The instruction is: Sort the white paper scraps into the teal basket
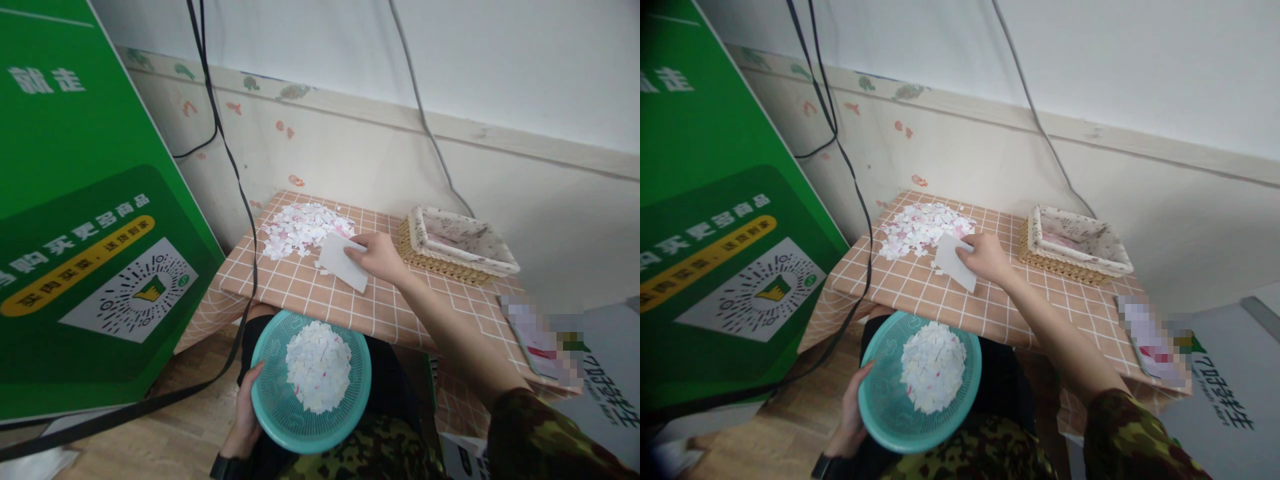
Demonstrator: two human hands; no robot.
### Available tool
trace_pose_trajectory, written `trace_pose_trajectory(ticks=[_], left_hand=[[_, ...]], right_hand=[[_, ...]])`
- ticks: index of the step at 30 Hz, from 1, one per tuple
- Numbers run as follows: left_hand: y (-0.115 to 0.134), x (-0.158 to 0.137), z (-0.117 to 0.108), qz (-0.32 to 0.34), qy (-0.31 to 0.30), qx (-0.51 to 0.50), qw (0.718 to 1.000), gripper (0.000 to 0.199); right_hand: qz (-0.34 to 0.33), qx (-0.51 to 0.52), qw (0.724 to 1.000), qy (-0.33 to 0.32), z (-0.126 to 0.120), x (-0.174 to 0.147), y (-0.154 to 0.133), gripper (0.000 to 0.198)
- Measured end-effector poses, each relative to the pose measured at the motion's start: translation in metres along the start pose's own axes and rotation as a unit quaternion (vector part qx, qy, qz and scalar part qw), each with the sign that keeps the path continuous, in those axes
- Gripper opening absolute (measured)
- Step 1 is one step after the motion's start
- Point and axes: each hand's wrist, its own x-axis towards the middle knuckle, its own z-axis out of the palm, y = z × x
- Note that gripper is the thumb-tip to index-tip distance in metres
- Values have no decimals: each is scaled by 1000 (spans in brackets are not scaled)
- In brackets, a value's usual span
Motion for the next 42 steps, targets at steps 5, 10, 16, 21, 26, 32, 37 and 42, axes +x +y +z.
trace_pose_trajectory(ticks=[5,10,16,21,26,32,37,42], left_hand=[[-1,0,0,4,1,3,1000,23],[-1,1,0,7,0,0,1000,22],[-1,1,-2,12,-1,-2,1000,22],[-1,2,-2,23,-2,-4,1000,21],[0,1,0,23,-2,-9,1000,20],[0,-1,0,15,-8,-5,1000,21],[-1,-1,-1,3,-8,-3,1000,22],[0,0,-1,11,0,0,1000,21]], right_hand=[[45,22,999,17,12,5,0,23],[73,62,995,20,21,9,-7,22],[68,95,993,16,19,13,-5,23],[77,83,993,20,14,13,0,23],[64,109,992,-25,10,9,0,22],[50,115,992,-32,9,9,-1,23],[31,81,995,-45,-12,7,9,23],[51,53,997,-24,-38,0,29,28]])
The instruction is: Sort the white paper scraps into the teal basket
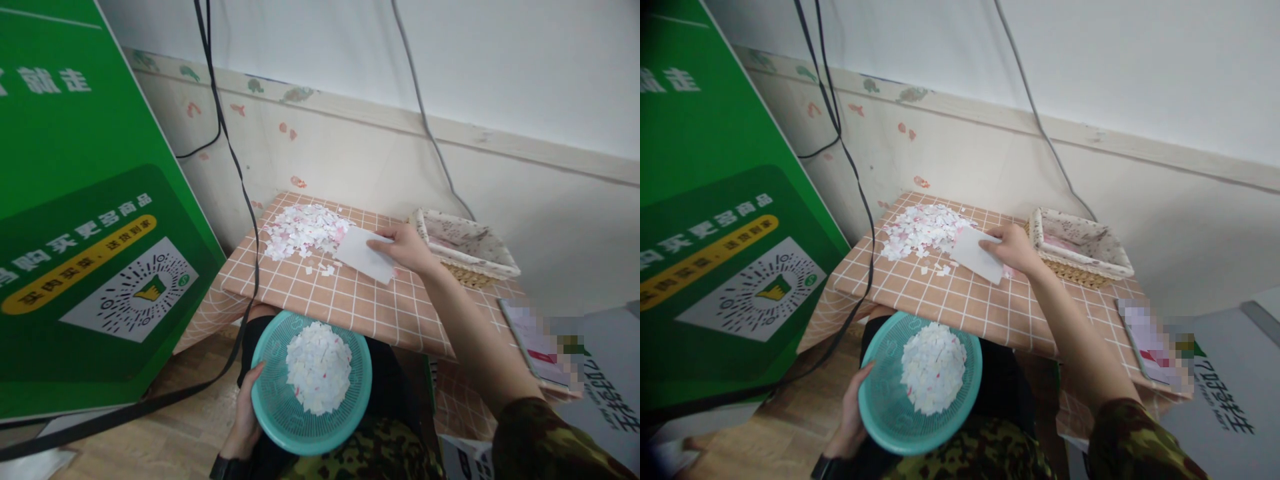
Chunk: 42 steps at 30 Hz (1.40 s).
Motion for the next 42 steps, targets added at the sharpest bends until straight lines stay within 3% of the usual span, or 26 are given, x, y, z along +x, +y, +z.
trace_pose_trajectory(ticks=[4,12,21,31,36,42], left_hand=[[1,-1,3,-17,9,-4,1000,20],[2,-5,4,-29,4,0,1000,18],[1,-3,4,-24,12,-3,1000,16],[1,-1,3,-23,15,-3,1000,14],[2,-5,7,-18,10,-9,1000,14],[1,-3,4,-20,6,-6,1000,16]], right_hand=[[-2,-20,1000,-15,0,-13,10,28],[50,-1,996,71,11,-35,16,30],[24,-22,999,39,25,-27,9,25],[28,-25,999,19,22,-29,5,24],[9,-14,999,46,35,-14,3,26],[21,1,997,71,18,-16,16,29]])
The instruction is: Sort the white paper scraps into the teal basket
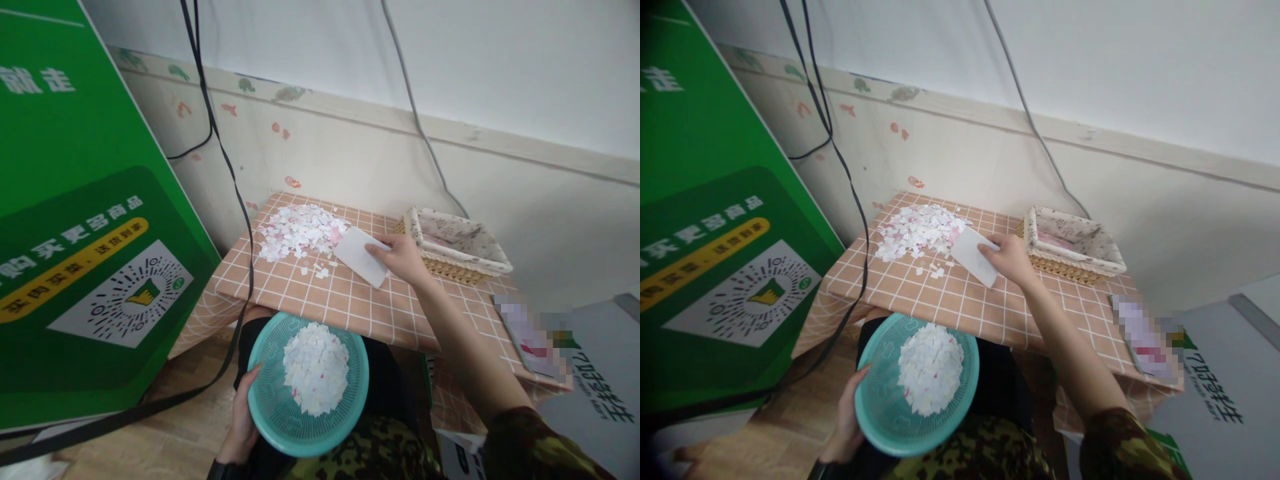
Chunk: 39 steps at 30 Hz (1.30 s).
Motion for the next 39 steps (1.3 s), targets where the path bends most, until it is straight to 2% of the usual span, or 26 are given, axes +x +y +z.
trace_pose_trajectory(ticks=[4,12,16,19,23,26,30,36,39], left_hand=[[0,1,1,8,6,-2,1000,15],[1,-3,2,-14,-8,3,1000,17],[2,-4,3,-24,-8,1,1000,20],[1,-2,2,-14,-10,-8,1000,17],[-1,2,-3,-3,1,-12,1000,15],[-2,4,-5,0,-2,-11,1000,18],[-1,2,-4,1,14,0,1000,18],[0,-1,0,8,-8,-11,1000,14],[-1,-1,-1,14,-14,-15,1000,16]], right_hand=[[15,-36,999,-7,-4,-9,3,27],[-8,-21,1000,-22,17,-18,-17,25],[40,-3,999,23,9,-30,-25,26],[89,19,993,69,10,-55,-32,27],[141,83,984,69,33,-92,-40,28],[183,116,974,69,51,-105,-40,32],[170,89,978,78,53,-103,-33,33],[151,9,984,94,41,-85,-23,35],[110,-14,989,95,44,-72,-23,34]])
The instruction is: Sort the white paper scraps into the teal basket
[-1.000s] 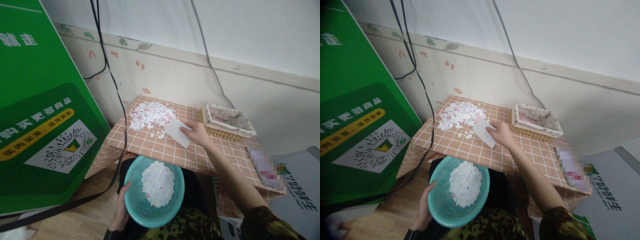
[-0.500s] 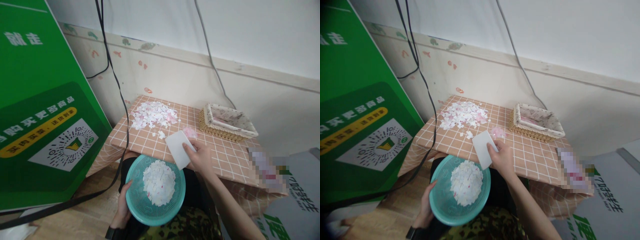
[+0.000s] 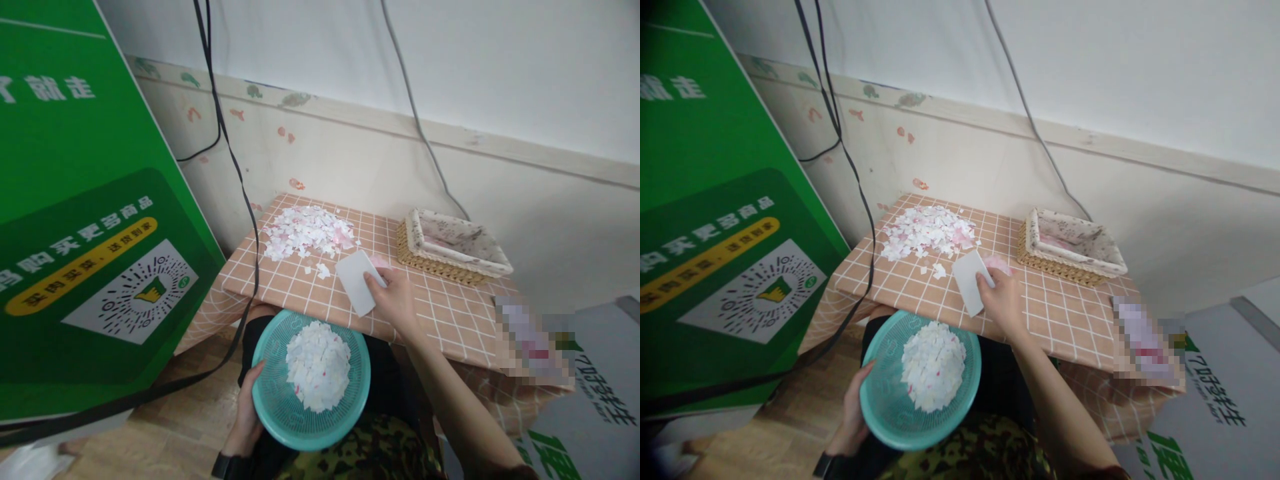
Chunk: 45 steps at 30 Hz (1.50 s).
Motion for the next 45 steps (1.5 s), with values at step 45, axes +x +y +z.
trace_pose_trajectory(ticks=[45], left_hand=[[74,-28,29,75,5,-9,997,8]], right_hand=[[-366,-66,922,-108,37,-45,-50,37]])
